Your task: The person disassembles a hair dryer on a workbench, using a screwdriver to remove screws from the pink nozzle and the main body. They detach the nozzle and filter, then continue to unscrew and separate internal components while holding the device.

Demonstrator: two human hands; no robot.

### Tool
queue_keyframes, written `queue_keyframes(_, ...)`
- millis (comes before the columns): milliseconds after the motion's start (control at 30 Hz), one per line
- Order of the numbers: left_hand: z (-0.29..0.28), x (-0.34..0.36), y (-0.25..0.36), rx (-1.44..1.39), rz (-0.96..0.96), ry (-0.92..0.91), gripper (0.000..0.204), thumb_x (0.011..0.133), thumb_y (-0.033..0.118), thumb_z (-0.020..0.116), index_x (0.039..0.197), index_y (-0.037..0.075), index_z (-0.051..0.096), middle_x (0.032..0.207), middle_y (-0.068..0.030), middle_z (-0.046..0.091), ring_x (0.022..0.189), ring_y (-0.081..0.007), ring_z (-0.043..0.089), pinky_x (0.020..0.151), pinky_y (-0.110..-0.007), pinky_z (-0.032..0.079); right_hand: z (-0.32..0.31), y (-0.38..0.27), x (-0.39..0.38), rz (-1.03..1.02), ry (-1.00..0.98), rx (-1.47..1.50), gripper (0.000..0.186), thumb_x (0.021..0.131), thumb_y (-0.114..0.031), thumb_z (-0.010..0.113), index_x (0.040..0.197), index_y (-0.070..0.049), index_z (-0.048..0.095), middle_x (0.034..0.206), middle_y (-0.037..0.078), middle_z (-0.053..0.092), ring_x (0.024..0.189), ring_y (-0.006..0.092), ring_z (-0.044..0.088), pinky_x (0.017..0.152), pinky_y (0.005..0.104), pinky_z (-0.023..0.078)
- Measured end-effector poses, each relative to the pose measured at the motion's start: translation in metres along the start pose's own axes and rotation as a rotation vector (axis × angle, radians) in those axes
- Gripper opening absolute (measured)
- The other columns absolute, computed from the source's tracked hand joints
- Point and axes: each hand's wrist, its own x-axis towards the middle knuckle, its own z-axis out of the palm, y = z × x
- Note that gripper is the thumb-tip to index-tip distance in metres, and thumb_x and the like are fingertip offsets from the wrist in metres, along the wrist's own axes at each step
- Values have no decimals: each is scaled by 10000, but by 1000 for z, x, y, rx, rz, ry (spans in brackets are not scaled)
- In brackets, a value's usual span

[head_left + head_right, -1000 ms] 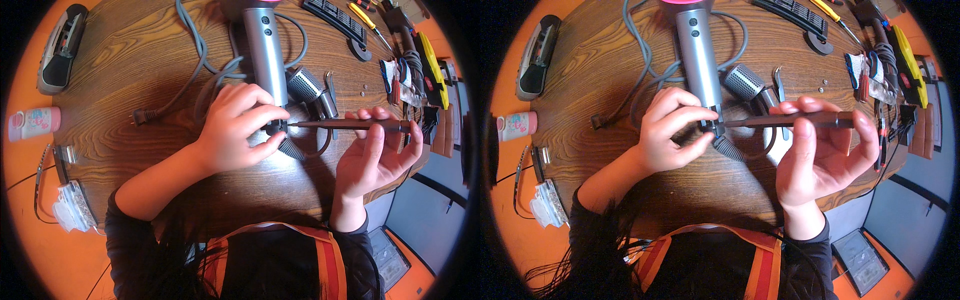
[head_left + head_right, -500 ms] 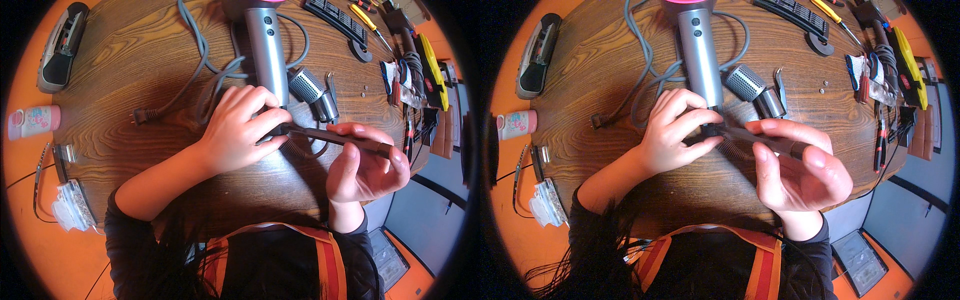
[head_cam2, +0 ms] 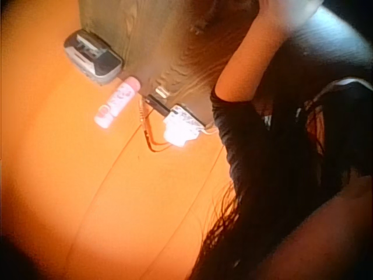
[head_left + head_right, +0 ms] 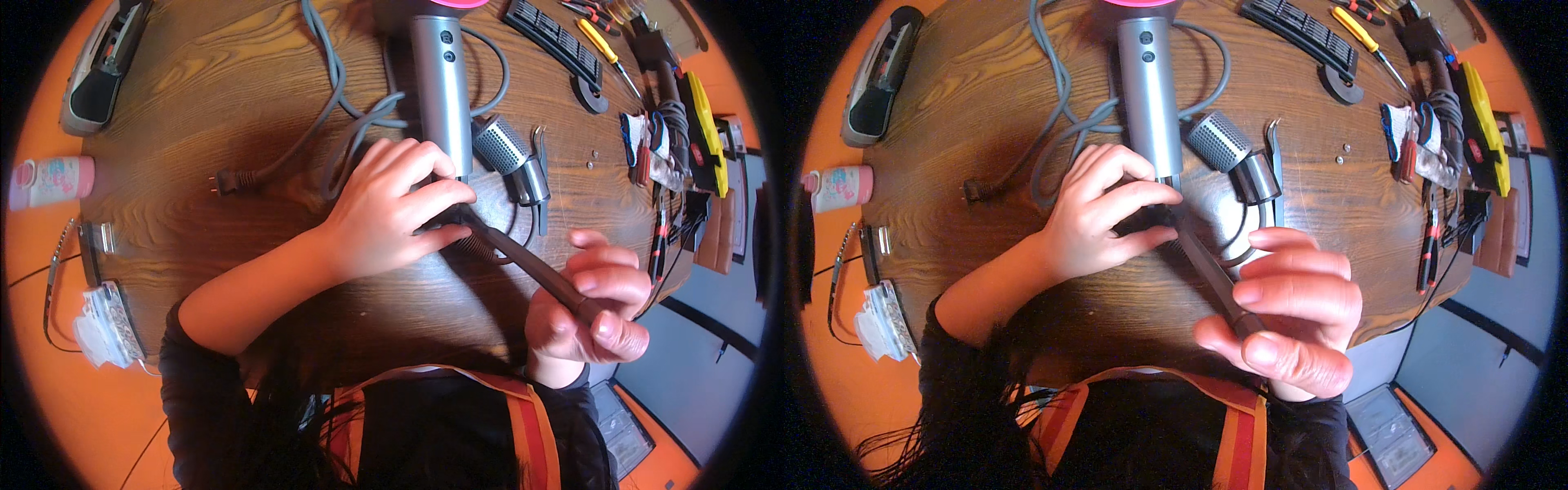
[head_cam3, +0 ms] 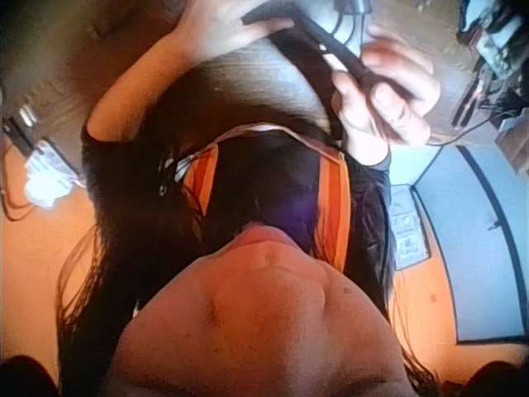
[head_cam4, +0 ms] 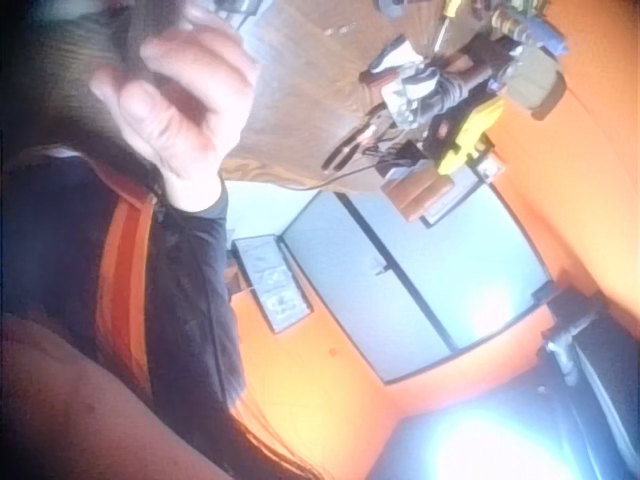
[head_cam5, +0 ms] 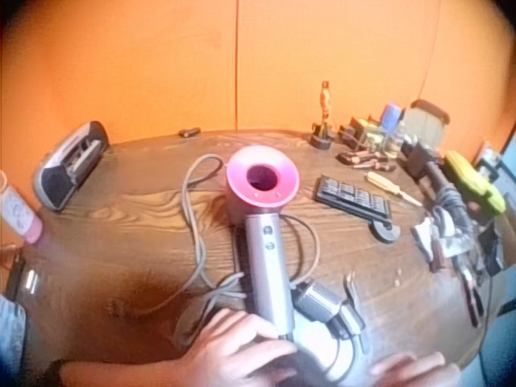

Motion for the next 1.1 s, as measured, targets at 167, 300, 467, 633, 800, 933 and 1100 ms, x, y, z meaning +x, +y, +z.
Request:
queue_keyframes(167, -2, 0, -2, 25, 30, 7, 319, 566, 162, 742, 855, 106, 620, 769, 6, 497, 718, -170, 495, 634, -303, 338, -4, 2, -1, 36, 20, -20, 400, 741, -92, 679, 1013, -183, 400, 950, 101, 576, 845, 237, 582, 880, 489, 407)
queue_keyframes(300, 0, -1, -2, 37, 85, -3, 244, 587, 146, 723, 813, 105, 638, 718, 23, 488, 676, -149, 490, 619, -297, 327, 2, 6, 1, 19, -23, -14, 400, 751, -67, 660, 1032, -160, 391, 1001, 148, 576, 897, 275, 578, 876, 498, 411)
queue_keyframes(467, 1, 0, 2, 49, 99, -2, 178, 602, 137, 708, 759, 94, 635, 678, 19, 469, 645, -149, 485, 599, -299, 327, 5, 0, 2, 47, -21, 55, 562, 617, 2, 756, 1071, -199, 495, 1008, 92, 530, 867, 244, 536, 796, 414, 464)
queue_keyframes(633, 2, 0, 7, 77, 99, -4, 361, 558, 136, 731, 903, 82, 641, 693, 11, 479, 641, -164, 481, 620, -301, 343, 5, 2, 3, 32, -36, 65, 367, 642, -68, 723, 979, -137, 596, 1006, 153, 574, 892, 274, 557, 788, 414, 473)
queue_keyframes(800, 1, 7, 7, 90, 233, 49, 406, 500, 90, 735, 893, 88, 634, 714, 5, 497, 632, -173, 495, 635, -305, 349, 13, 7, 5, -42, 61, 58, 296, 667, -69, 687, 952, -128, 632, 1019, 185, 574, 913, 289, 561, 794, 410, 474)
queue_keyframes(933, -1, 12, 12, 28, 181, 6, 482, 529, 106, 734, 991, 77, 599, 892, -24, 559, 780, -184, 550, 703, -320, 368, 11, 18, 4, -125, 52, -28, 297, 847, -312, 485, 999, -103, 630, 1028, 215, 562, 910, 307, 550, 809, 409, 449)
queue_keyframes(1100, -6, 26, 18, -162, 168, -100, 434, 686, 36, 673, 1101, 91, 562, 915, -28, 618, 837, -167, 588, 758, -307, 391, 3, 34, 8, -183, 87, -95, 563, 898, -474, 294, 1048, -21, 593, 1049, 257, 537, 938, 347, 537, 825, 420, 415)
